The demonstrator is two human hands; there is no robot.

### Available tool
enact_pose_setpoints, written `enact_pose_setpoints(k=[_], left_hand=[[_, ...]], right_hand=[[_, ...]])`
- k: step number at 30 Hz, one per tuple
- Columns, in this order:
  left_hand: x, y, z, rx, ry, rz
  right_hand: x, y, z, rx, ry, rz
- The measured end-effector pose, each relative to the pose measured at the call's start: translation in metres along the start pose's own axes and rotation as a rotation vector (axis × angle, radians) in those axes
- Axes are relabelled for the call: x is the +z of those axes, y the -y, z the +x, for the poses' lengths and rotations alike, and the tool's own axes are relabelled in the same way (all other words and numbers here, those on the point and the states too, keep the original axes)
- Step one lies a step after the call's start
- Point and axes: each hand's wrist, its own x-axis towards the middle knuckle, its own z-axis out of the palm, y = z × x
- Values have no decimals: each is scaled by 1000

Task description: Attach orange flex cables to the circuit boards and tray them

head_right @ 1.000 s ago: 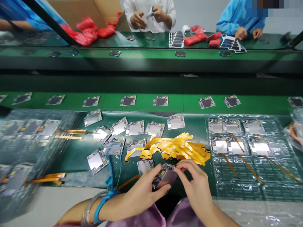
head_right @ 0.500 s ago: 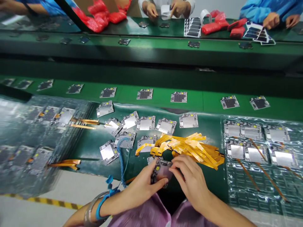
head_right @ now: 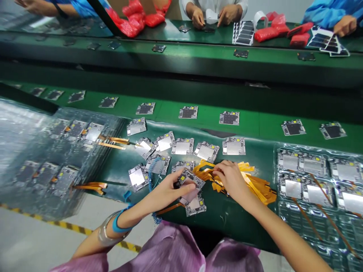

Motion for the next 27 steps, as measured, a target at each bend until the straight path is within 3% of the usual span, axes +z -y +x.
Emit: enact_pose_setpoints(k=[3,6,10,14,20,27], left_hand=[[6,-10,8,40,146,-27],[15,-23,11,113,216,3],[26,-39,11,179,314,17],[35,-47,10,160,397,35],[40,-48,9,93,468,122],[43,-48,7,77,472,194]], right_hand=[[-19,9,-17,68,-102,122],[-35,26,-42,253,-178,423],[-45,48,-72,361,-90,610],[-49,54,-87,416,-57,776],[-51,54,-95,470,-25,789],[-51,54,-98,493,9,781]])
